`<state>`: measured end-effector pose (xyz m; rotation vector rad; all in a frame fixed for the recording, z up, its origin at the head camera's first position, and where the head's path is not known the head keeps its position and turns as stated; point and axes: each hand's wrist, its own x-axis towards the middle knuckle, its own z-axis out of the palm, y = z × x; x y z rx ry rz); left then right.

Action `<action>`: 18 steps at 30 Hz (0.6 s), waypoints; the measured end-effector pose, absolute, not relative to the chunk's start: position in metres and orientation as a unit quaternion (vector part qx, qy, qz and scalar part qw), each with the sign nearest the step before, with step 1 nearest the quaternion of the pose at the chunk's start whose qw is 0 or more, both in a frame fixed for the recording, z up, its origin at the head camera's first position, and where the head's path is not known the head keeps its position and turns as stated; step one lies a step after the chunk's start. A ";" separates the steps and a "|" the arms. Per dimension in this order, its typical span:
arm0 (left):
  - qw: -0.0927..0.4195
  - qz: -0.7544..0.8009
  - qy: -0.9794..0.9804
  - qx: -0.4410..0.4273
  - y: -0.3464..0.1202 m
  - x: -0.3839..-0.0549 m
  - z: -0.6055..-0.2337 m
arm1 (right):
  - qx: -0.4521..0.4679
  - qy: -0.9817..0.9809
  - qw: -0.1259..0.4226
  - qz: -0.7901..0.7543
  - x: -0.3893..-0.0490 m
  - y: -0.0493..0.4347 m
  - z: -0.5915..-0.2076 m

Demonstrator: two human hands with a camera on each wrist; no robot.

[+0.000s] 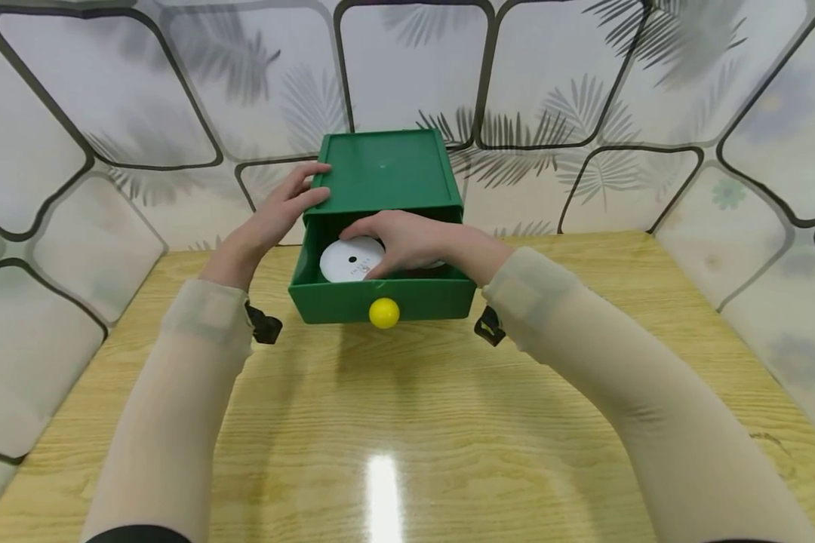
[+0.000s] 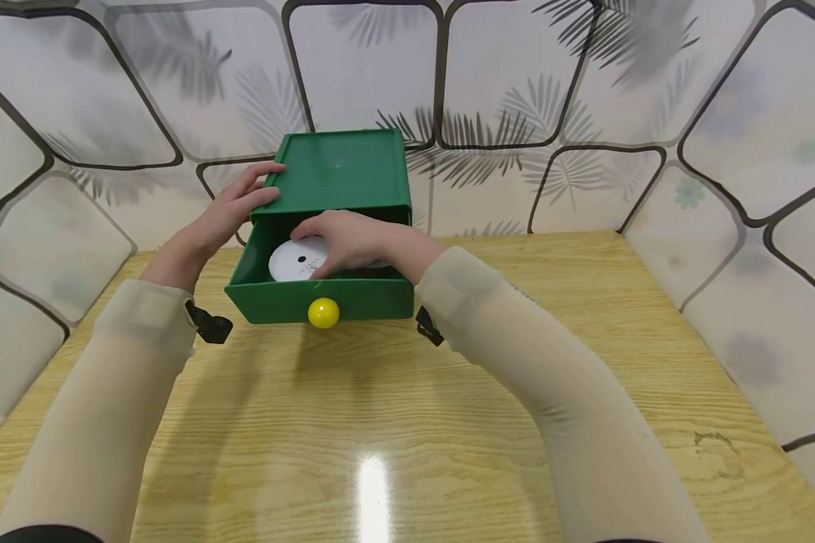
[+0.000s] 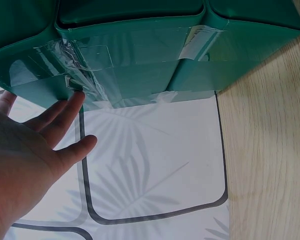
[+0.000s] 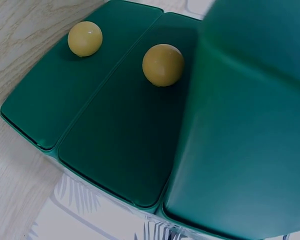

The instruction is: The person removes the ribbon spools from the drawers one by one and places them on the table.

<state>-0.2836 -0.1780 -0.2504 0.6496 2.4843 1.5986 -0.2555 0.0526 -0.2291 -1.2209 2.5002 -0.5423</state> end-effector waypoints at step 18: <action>0.059 0.535 0.814 0.219 -0.177 -0.284 -0.251 | -0.423 0.876 0.139 -0.188 -0.245 0.062 -0.212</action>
